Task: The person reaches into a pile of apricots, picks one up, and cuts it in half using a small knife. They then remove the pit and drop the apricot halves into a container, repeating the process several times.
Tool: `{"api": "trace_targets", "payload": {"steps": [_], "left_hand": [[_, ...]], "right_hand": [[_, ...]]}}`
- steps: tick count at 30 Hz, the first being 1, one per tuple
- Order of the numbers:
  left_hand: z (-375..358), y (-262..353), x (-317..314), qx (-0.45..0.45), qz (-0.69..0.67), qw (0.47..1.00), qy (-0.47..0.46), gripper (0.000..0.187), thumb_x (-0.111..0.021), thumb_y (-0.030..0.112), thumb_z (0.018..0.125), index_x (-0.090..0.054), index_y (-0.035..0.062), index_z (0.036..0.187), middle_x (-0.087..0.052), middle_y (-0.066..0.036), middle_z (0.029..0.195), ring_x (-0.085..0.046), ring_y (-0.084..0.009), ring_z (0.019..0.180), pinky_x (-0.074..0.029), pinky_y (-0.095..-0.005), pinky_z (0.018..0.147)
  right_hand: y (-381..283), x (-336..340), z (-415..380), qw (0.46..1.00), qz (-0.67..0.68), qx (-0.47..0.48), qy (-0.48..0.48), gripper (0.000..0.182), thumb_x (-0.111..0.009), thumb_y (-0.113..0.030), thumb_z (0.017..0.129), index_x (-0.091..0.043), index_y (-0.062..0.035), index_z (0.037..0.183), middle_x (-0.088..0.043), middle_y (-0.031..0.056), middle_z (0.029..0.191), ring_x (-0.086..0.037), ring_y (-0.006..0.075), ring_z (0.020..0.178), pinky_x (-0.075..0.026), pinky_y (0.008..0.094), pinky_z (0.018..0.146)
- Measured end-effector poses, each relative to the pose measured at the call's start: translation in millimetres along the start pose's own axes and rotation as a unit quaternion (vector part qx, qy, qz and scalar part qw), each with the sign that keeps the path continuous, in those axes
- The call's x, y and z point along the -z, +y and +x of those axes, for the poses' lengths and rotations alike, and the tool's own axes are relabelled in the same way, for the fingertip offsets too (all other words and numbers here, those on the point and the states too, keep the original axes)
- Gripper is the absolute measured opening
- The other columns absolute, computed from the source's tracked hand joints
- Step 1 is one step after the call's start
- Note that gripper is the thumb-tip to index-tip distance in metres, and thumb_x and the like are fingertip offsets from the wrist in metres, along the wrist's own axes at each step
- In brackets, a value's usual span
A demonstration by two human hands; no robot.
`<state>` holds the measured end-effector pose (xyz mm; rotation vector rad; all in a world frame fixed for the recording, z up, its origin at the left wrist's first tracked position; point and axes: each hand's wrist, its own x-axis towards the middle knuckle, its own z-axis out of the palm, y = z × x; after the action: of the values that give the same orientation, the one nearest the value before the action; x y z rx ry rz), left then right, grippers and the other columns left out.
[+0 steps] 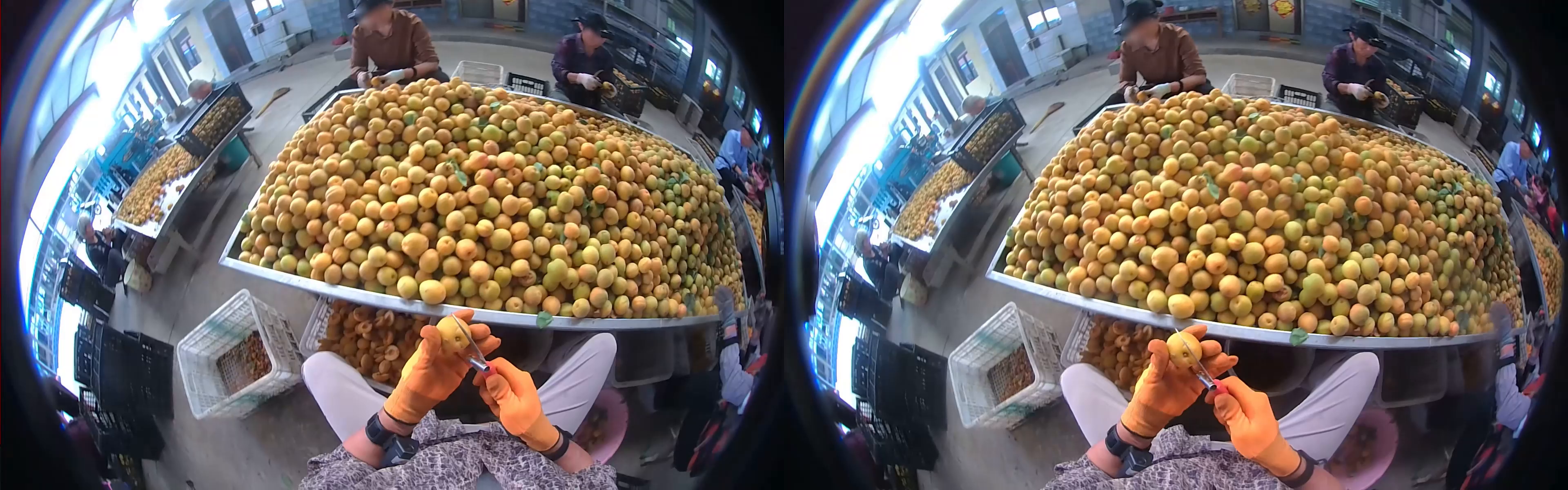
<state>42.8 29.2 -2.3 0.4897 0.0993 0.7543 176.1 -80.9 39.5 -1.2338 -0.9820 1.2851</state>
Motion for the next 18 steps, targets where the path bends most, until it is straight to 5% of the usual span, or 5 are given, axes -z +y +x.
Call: {"api": "trace_targets", "payload": {"steps": [5,9,12,18], "left_hand": [[-11.6,-6.3,9.6,-0.033,-0.040,0.999,0.002,0.065,-0.057,0.054,0.091,-0.050,0.0029,0.131,-0.062,-0.014,0.122,-0.055,-0.0307,0.120,-0.039,-0.0429,0.109],[-22.9,-8.0,-4.5,-0.024,-0.006,1.000,0.006,0.065,-0.059,0.050,0.093,-0.044,0.0002,0.133,-0.060,-0.015,0.121,-0.057,-0.0252,0.115,-0.041,-0.0400,0.104],[-26.3,-5.8,-12.9,-0.013,0.065,0.997,0.032,0.072,-0.061,0.057,0.087,-0.045,0.0041,0.133,-0.061,-0.016,0.123,-0.055,-0.0335,0.120,-0.042,-0.0450,0.104],[-28.3,-8.2,-15.3,-0.014,0.092,0.995,0.033,0.072,-0.064,0.054,0.087,-0.043,0.0031,0.133,-0.062,-0.016,0.121,-0.058,-0.0300,0.116,-0.043,-0.0440,0.102]], "right_hand": [[-8.0,-11.6,-9.3,0.995,0.101,-0.016,0.009,0.048,-0.054,-0.051,0.096,-0.054,-0.0038,0.093,-0.041,-0.0049,0.061,-0.032,0.0013,0.051,-0.020,0.0199,0.045],[-4.7,-15.6,-4.5,0.997,0.071,0.014,0.006,0.055,-0.054,-0.058,0.092,-0.053,-0.0030,0.094,-0.039,-0.0041,0.059,-0.030,0.0026,0.044,-0.019,0.0202,0.040],[-1.4,-18.9,-7.3,0.997,0.077,0.003,0.019,0.052,-0.056,-0.055,0.093,-0.053,-0.0032,0.093,-0.040,-0.0049,0.062,-0.031,0.0020,0.048,-0.019,0.0195,0.042],[9.4,-18.5,-12.4,0.998,0.049,0.034,0.036,0.053,-0.056,-0.056,0.092,-0.053,-0.0034,0.093,-0.043,-0.0049,0.065,-0.034,0.0016,0.051,-0.020,0.0184,0.046]]}}
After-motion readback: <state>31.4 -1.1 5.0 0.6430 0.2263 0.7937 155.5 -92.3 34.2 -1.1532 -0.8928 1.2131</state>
